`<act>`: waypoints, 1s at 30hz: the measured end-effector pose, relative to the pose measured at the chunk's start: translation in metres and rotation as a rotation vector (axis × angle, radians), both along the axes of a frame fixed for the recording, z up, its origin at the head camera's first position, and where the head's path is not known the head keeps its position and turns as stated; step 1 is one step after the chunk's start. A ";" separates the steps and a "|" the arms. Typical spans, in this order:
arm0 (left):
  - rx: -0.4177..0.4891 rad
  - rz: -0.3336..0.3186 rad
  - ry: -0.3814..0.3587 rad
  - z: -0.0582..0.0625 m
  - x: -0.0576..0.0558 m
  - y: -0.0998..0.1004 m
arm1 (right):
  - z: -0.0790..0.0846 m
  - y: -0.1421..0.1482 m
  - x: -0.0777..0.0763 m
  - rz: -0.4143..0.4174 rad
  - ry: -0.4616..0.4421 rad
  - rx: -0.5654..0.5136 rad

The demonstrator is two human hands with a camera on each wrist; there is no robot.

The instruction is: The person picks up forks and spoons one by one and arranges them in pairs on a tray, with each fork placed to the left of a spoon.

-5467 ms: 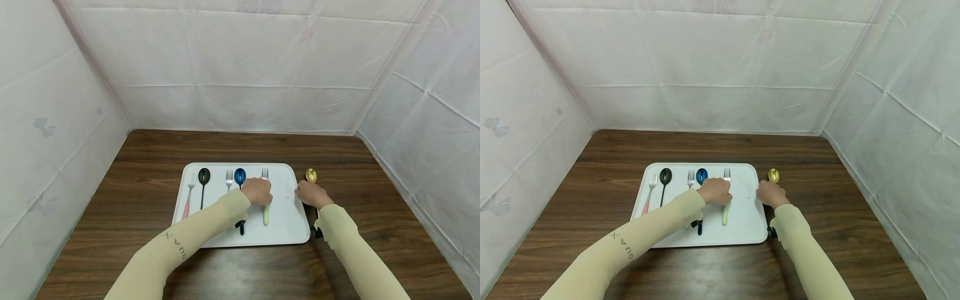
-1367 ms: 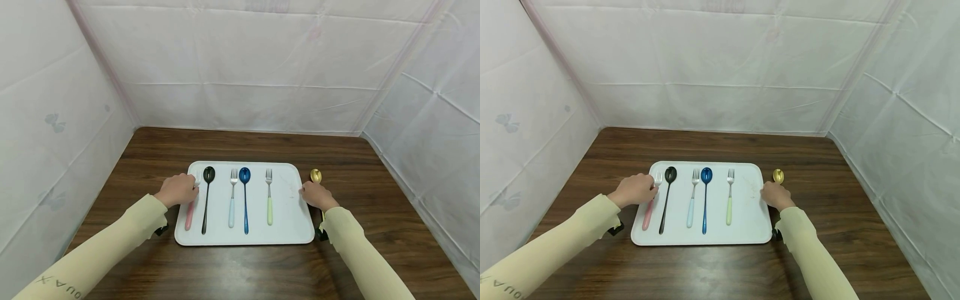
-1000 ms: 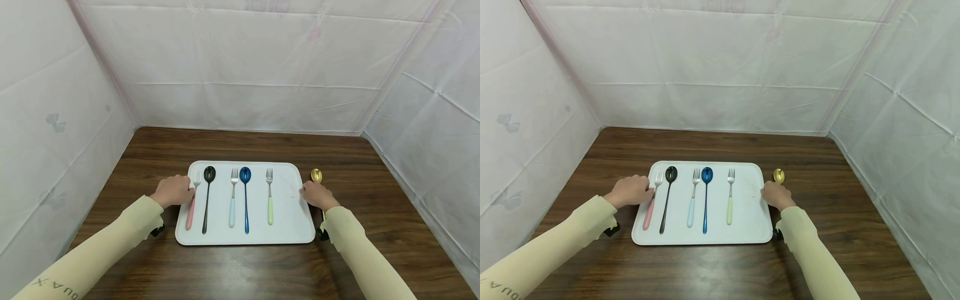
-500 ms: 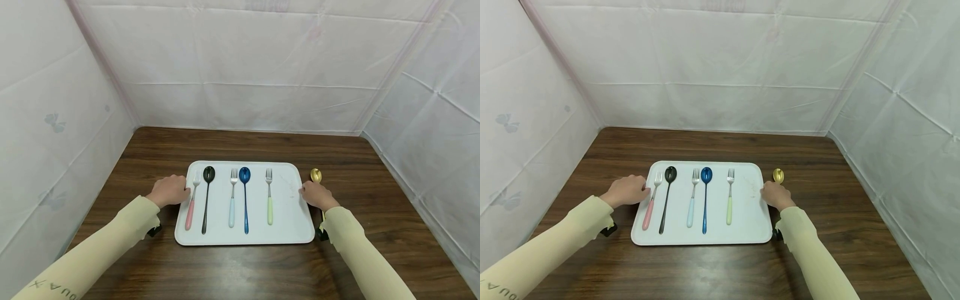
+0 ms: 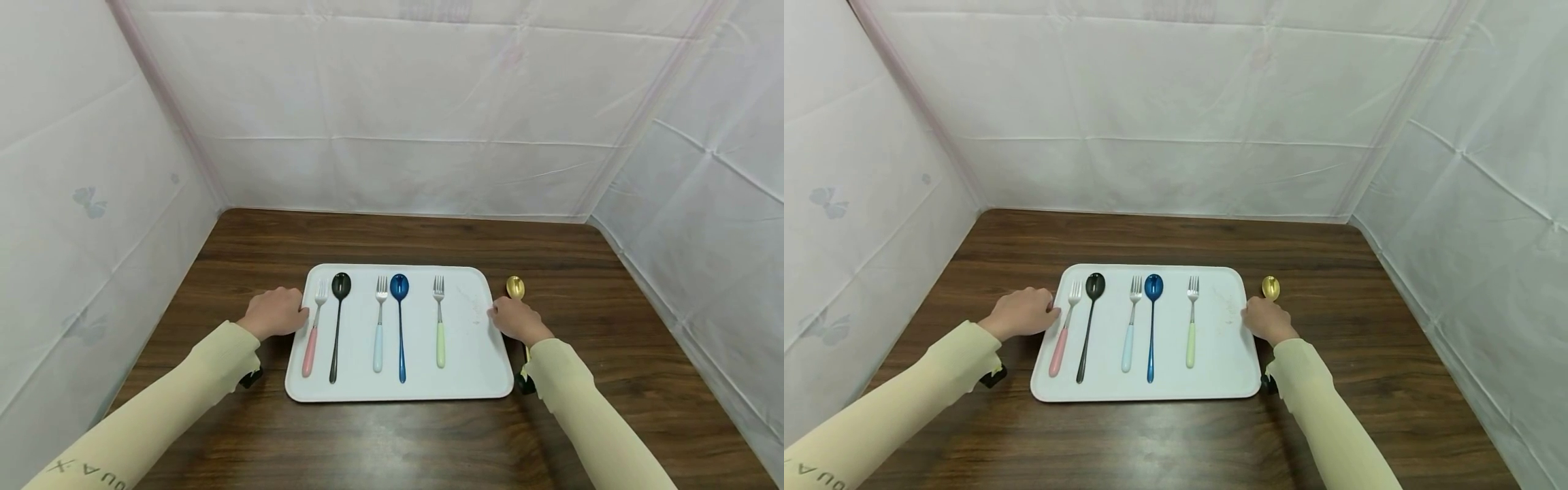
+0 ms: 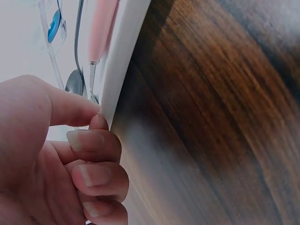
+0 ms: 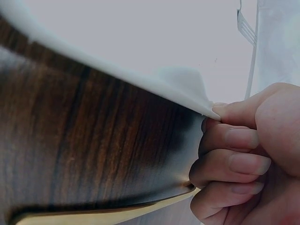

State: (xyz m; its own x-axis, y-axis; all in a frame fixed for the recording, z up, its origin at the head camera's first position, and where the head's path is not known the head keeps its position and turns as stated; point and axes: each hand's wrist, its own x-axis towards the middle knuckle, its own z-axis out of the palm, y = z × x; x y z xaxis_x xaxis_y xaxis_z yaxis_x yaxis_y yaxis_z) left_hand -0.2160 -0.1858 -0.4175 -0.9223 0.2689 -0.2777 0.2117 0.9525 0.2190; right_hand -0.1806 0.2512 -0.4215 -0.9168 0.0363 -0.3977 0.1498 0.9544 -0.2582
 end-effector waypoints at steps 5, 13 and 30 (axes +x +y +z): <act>0.001 0.006 -0.028 -0.005 -0.001 -0.002 | -0.001 0.000 0.000 0.004 0.002 -0.004; -0.013 -0.002 -0.053 -0.009 -0.003 -0.001 | -0.003 0.002 -0.001 -0.001 -0.002 -0.009; -0.036 -0.050 -0.079 -0.009 -0.005 0.000 | -0.004 0.009 -0.003 -0.007 0.034 -0.034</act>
State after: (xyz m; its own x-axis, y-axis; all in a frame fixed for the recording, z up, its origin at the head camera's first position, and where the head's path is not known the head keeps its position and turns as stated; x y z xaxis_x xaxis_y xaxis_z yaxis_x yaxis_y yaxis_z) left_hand -0.2214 -0.1853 -0.4263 -0.8827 0.3027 -0.3595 0.2428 0.9486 0.2028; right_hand -0.1832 0.2607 -0.4258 -0.9295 0.0303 -0.3675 0.1475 0.9439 -0.2954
